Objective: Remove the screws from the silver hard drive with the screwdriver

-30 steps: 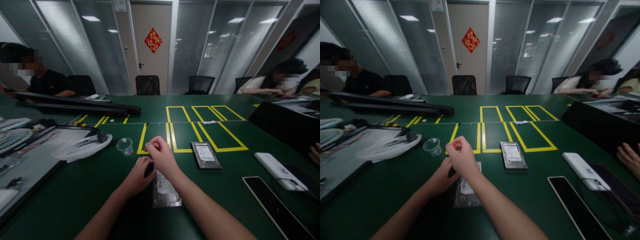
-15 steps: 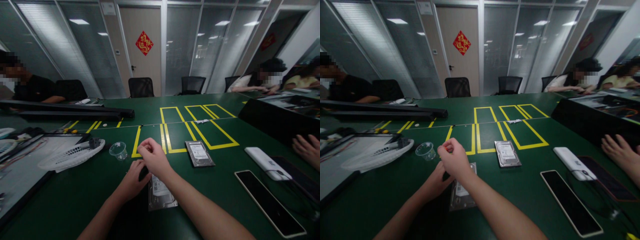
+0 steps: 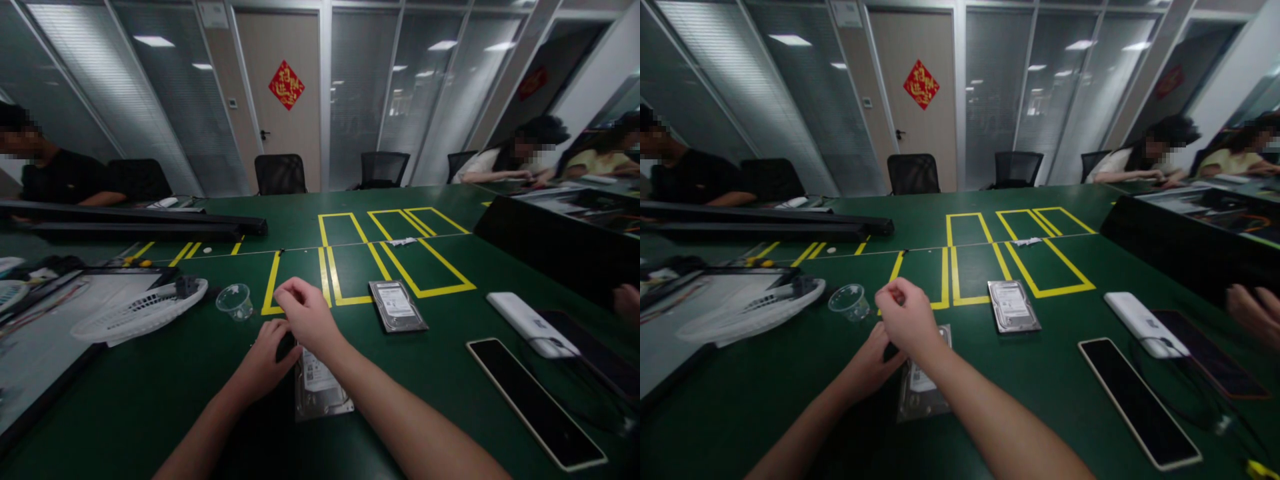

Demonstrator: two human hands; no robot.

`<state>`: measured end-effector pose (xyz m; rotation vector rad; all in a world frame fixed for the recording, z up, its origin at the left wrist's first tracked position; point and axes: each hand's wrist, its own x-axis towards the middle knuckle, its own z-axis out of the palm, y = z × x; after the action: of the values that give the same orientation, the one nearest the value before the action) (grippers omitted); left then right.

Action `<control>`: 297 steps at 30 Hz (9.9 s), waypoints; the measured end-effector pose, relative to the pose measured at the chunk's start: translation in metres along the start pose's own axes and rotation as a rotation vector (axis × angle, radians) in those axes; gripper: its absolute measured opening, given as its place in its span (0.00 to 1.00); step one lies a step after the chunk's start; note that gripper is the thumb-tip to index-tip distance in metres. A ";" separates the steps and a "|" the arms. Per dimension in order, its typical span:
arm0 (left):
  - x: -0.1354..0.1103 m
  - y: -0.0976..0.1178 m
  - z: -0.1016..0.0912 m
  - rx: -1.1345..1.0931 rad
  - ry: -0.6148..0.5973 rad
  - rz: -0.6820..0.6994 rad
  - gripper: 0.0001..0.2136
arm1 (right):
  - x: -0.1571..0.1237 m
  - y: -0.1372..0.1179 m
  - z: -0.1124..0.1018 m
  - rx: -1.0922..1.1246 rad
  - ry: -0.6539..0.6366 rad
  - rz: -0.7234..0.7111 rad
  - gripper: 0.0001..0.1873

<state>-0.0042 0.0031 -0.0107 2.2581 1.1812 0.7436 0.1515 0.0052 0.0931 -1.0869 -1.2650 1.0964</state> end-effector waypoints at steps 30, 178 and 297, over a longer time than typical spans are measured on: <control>0.000 0.001 0.000 0.012 -0.008 -0.008 0.15 | 0.005 0.001 -0.007 -0.029 -0.035 -0.036 0.11; -0.001 0.002 -0.020 -0.101 0.235 -0.118 0.11 | 0.007 -0.012 -0.017 0.039 -0.173 0.048 0.07; -0.001 0.011 0.003 -0.079 0.018 -0.113 0.10 | 0.002 -0.009 -0.017 -0.177 -0.160 -0.095 0.10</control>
<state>0.0036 -0.0043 -0.0060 2.1057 1.2545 0.7547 0.1682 0.0060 0.1025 -1.0739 -1.5485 1.0304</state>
